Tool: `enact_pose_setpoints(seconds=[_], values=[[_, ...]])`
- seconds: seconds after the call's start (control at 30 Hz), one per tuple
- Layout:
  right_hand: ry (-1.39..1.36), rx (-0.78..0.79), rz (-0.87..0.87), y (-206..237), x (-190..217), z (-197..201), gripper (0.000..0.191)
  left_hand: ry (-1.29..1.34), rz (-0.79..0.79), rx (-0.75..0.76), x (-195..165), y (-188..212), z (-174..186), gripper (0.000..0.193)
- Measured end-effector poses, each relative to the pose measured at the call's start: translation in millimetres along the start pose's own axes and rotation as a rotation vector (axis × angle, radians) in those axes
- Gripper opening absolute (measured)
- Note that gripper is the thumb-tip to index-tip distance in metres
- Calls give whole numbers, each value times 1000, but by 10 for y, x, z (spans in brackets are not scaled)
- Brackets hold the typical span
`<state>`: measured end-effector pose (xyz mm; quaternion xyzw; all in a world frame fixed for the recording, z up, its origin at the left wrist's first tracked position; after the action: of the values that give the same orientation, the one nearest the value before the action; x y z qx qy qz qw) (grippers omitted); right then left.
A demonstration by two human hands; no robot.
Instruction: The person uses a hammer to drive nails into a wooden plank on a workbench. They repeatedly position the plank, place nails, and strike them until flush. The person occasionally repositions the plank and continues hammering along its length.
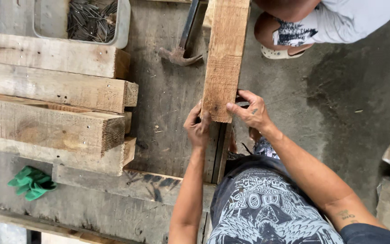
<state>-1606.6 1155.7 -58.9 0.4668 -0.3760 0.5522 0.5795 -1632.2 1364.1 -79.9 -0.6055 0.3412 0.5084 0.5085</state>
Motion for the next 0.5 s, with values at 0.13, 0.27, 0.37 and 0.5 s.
enact_pose_setpoints(seconds=[0.13, 0.27, 0.37, 0.5], values=[[41, -14, -70, 49, 24, -16, 42, 139, 418, -197, 247, -80, 332, 33], [6, 2, -104, 65, 92, -35, 41, 840, 688, -285, 217, -135, 391, 25], [-5, 7, -97, 26, 123, -3, 41, 815, 755, -207, 54, -122, 254, 34], [17, 23, -145, -144, 90, 136, 39, 809, 746, -140, -15, -176, -267, 28]])
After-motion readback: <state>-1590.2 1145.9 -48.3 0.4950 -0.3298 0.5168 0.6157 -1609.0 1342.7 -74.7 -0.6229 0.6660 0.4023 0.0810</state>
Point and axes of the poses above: each hand's wrist, its own y-axis away from the middle knuckle, its own z-axis out of the back of the hand, x = y × z, the point moved 6 cm from there along -y, towards the middle knuckle, and after that the axes turned 7 degrees about -z, right-handed, at the moved point
